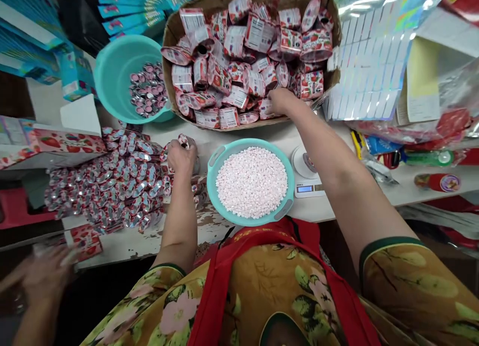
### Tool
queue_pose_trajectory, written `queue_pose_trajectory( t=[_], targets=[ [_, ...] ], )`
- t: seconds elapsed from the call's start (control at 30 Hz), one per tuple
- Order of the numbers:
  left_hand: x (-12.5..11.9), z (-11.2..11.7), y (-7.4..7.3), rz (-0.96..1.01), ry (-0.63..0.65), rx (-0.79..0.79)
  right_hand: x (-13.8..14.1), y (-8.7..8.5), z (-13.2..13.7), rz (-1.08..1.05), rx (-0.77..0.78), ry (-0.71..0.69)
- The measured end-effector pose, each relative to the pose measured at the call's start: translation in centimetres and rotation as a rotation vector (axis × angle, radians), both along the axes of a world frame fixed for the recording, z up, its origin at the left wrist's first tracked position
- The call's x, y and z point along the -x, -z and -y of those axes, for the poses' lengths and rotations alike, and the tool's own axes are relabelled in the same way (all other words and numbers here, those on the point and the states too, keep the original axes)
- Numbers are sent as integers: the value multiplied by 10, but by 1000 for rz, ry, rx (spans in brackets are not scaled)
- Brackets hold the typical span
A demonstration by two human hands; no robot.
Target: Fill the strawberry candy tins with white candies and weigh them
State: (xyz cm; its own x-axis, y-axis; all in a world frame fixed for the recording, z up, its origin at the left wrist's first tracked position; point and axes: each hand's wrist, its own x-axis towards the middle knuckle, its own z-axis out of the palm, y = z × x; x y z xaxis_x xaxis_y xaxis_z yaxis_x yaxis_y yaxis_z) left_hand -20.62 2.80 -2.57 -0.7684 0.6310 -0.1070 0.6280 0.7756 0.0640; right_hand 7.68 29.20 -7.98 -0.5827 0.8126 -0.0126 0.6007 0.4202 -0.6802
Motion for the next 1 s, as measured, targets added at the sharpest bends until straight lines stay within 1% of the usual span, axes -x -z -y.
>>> queue_pose_trajectory(
  t=[0.07,0.1,0.17,0.23,0.3,0.33,0.4,0.47,0.5,0.53,0.57,0.6,0.63,0.67,0.7,0.77,0.83,0.9,0.93,1.0],
  targets=[
    [-2,-2,5,43,13,5,12,23,-9,44,33,67],
    [-3,-1,9,60,17,17,14,30,-10,58,35,113],
    [-5,3,20,60,22,47,13,36,-7,59,25,178],
    [-4,8,31,30,27,62,9,34,-2,30,37,165],
    [0,12,35,25,31,46,6,23,4,-3,75,136],
    [2,15,35,35,30,27,3,13,7,-10,94,133],
    [4,21,29,45,44,-58,-6,-16,17,-35,90,166],
    [-3,31,22,47,112,-207,-23,-52,34,-105,28,204],
    [-11,38,20,66,167,-284,-36,-70,48,-158,-7,225],
    [-23,46,18,108,242,-340,-50,-86,65,-245,-34,190],
    [-38,54,19,172,332,-363,-65,-98,86,-380,-46,166],
    [-55,63,22,241,421,-351,-81,-106,110,-515,19,176],
    [-72,71,25,301,501,-313,-96,-108,137,-597,115,235],
    [-89,78,30,343,562,-262,-111,-106,166,-650,210,305],
    [-104,84,36,371,602,-212,-124,-100,195,-699,287,384],
    [-127,89,46,386,610,-143,-145,-82,251,-776,419,533],
    [-141,87,53,381,584,-104,-157,-65,297,-806,548,653],
    [-150,80,55,379,553,-78,-161,-56,327,-846,692,712],
    [-155,74,54,388,543,-65,-161,-54,336,-872,756,725],
    [-166,64,51,419,530,-36,-157,-53,345,-931,845,736]
  ],
)
